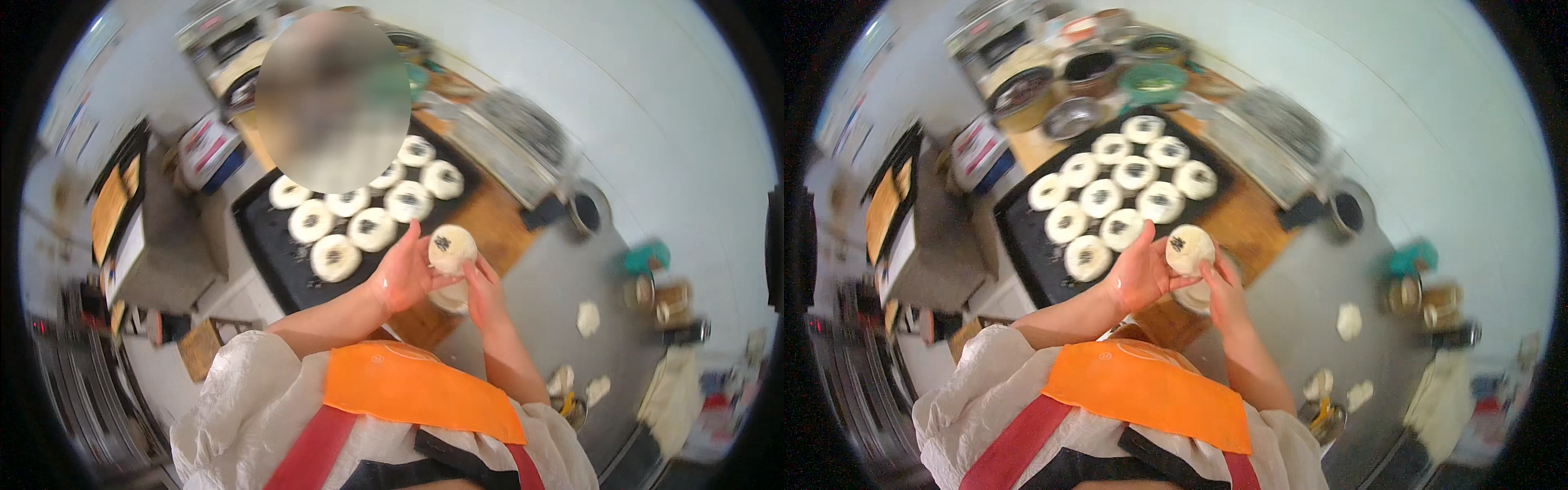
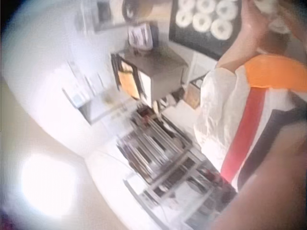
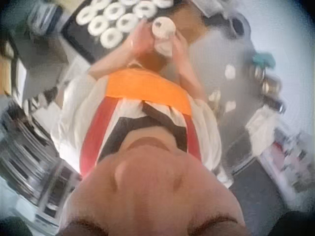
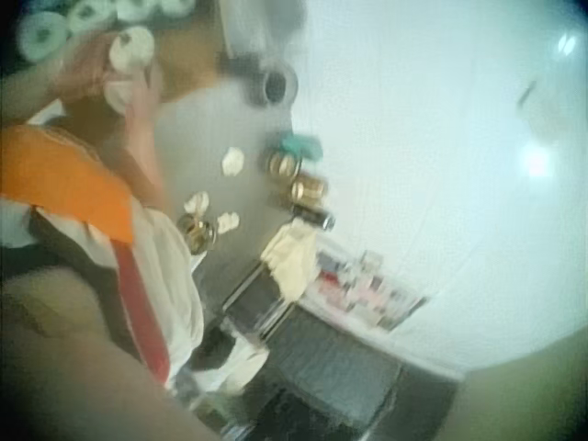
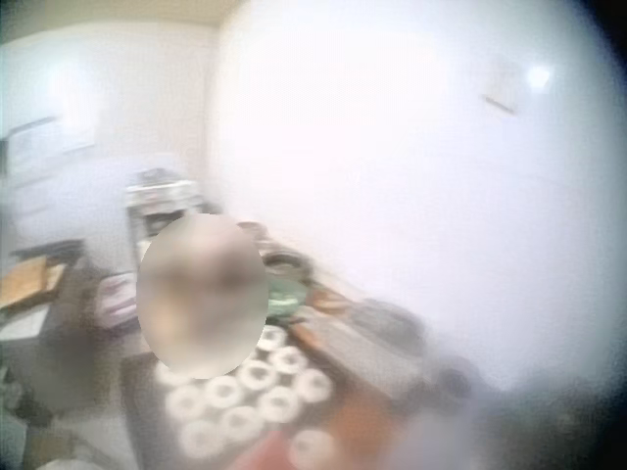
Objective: The person prepares bread by flattening portions of dough, adding a white filling with a spoon, shaping the dough into buns, and placing them on a tray with other seeded buns.
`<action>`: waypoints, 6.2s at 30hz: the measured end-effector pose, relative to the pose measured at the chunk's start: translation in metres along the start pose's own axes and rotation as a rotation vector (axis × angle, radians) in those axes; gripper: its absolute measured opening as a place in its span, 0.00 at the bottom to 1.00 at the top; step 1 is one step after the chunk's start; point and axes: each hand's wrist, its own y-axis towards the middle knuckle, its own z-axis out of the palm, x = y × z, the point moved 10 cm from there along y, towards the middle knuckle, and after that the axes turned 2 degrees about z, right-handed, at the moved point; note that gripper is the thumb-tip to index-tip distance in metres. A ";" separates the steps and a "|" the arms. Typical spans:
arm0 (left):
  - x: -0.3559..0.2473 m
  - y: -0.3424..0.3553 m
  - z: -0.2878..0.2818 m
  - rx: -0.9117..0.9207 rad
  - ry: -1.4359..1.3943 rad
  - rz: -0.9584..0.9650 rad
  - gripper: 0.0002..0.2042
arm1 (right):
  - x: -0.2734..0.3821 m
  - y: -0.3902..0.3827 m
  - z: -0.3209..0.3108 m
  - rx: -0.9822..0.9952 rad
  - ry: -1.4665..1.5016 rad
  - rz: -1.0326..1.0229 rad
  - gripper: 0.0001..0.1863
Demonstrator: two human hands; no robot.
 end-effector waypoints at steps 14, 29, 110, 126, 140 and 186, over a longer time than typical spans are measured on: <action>-0.227 -0.167 -0.196 -0.269 -0.262 0.548 0.33 | -0.102 0.076 0.331 0.478 -0.285 -0.252 0.38; -0.229 -0.130 -0.179 0.183 -0.540 0.472 0.34 | -0.094 0.077 0.329 0.363 -0.715 -0.265 0.28; -0.117 -0.147 -0.132 -0.417 0.013 0.517 0.24 | 0.005 -0.013 0.265 0.591 -1.064 -0.421 0.28; -0.164 -0.176 -0.171 -0.473 0.211 0.703 0.24 | -0.058 0.000 0.329 0.555 -1.157 -0.722 0.08; -0.201 -0.192 -0.217 -0.466 0.246 0.329 0.41 | -0.140 0.087 0.295 0.555 -0.908 0.020 0.35; -0.251 -0.246 -0.364 -1.027 0.886 0.522 0.33 | -0.222 0.153 0.422 0.588 -1.440 -0.927 0.32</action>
